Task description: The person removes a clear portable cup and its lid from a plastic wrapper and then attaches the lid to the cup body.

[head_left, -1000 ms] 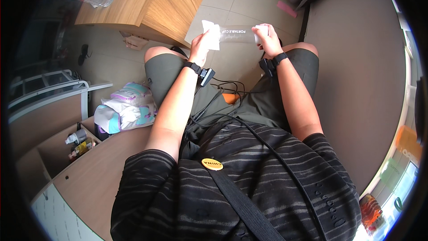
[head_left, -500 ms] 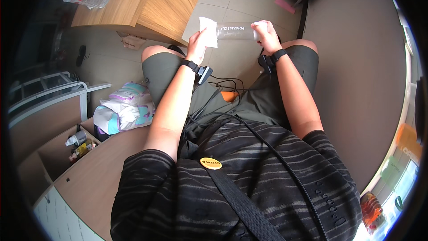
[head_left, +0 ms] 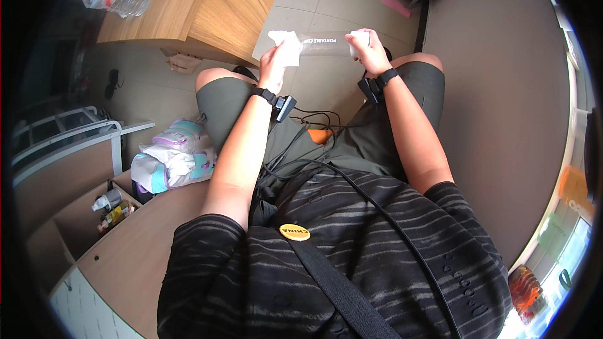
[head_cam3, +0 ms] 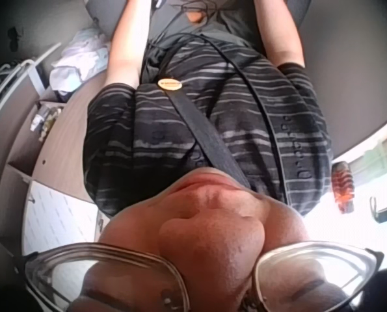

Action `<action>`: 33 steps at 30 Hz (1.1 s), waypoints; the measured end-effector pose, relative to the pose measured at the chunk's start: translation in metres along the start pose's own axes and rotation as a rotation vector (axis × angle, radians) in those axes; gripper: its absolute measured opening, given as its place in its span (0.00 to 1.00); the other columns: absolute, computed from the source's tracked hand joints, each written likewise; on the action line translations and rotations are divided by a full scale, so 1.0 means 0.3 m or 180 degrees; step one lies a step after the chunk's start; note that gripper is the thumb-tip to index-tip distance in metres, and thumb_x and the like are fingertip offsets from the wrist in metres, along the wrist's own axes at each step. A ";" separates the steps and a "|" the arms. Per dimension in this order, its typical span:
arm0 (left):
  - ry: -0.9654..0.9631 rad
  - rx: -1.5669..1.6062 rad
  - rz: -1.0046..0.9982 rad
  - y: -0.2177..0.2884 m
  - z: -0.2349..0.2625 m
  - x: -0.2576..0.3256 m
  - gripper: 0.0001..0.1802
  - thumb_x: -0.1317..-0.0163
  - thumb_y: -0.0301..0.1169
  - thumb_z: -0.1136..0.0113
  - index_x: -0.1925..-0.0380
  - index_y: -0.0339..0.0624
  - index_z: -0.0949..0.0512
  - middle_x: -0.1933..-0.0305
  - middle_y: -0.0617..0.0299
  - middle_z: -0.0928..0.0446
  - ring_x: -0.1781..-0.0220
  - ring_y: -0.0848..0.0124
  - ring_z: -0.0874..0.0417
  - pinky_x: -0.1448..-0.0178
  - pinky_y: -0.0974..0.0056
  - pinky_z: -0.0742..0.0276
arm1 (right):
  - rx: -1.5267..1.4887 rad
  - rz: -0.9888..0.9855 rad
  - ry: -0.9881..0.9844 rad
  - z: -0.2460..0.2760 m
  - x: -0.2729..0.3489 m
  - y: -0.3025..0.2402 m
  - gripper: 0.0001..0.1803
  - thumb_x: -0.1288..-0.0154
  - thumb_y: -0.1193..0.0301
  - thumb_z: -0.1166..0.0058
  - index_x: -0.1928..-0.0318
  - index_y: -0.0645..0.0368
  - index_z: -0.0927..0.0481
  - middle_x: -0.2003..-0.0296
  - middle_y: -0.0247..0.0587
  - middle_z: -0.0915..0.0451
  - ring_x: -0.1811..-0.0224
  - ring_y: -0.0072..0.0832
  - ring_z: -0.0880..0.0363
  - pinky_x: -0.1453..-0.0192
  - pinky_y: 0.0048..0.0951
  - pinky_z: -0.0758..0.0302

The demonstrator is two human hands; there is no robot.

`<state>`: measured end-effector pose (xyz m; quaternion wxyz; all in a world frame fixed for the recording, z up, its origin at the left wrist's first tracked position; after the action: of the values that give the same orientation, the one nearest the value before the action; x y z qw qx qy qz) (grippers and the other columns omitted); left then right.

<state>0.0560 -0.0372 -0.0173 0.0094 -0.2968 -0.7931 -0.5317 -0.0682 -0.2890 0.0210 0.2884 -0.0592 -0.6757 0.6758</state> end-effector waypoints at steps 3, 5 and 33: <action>-0.0046 -0.0055 0.0045 -0.006 -0.006 -0.011 0.16 0.23 0.37 0.42 0.50 0.33 0.18 0.55 0.60 0.15 0.54 0.73 0.15 0.48 0.67 0.20 | 0.0165 0.0087 0.0152 0.023 -0.023 0.002 0.38 0.35 0.49 0.31 0.39 0.64 0.31 0.59 0.40 0.21 0.65 0.24 0.21 0.65 0.27 0.23; -0.0114 -0.0062 -0.0071 0.024 0.012 -0.004 0.15 0.23 0.36 0.42 0.51 0.34 0.18 0.56 0.61 0.15 0.55 0.73 0.15 0.49 0.67 0.20 | 0.0167 0.0104 -0.0016 -0.012 -0.021 -0.018 0.39 0.35 0.48 0.31 0.38 0.64 0.32 0.58 0.40 0.21 0.63 0.24 0.21 0.65 0.28 0.22; -0.0064 -0.0479 -0.0120 0.010 -0.024 0.018 0.18 0.23 0.41 0.41 0.45 0.38 0.21 0.57 0.70 0.20 0.58 0.81 0.23 0.55 0.72 0.28 | 0.0057 0.0184 -0.0173 -0.003 -0.035 0.046 0.24 0.27 0.57 0.37 0.43 0.54 0.32 0.62 0.34 0.22 0.70 0.21 0.22 0.72 0.25 0.26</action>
<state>0.0508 -0.0401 -0.0098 -0.0309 -0.2870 -0.7564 -0.5870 -0.0634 -0.2922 0.0046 0.2508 -0.0577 -0.6753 0.6912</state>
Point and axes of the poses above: each hand's wrist, its own x-axis away from the middle knuckle, its own z-axis out of the back of the hand, y = z × x, the point moved 8 cm from there along -x, towards the middle knuckle
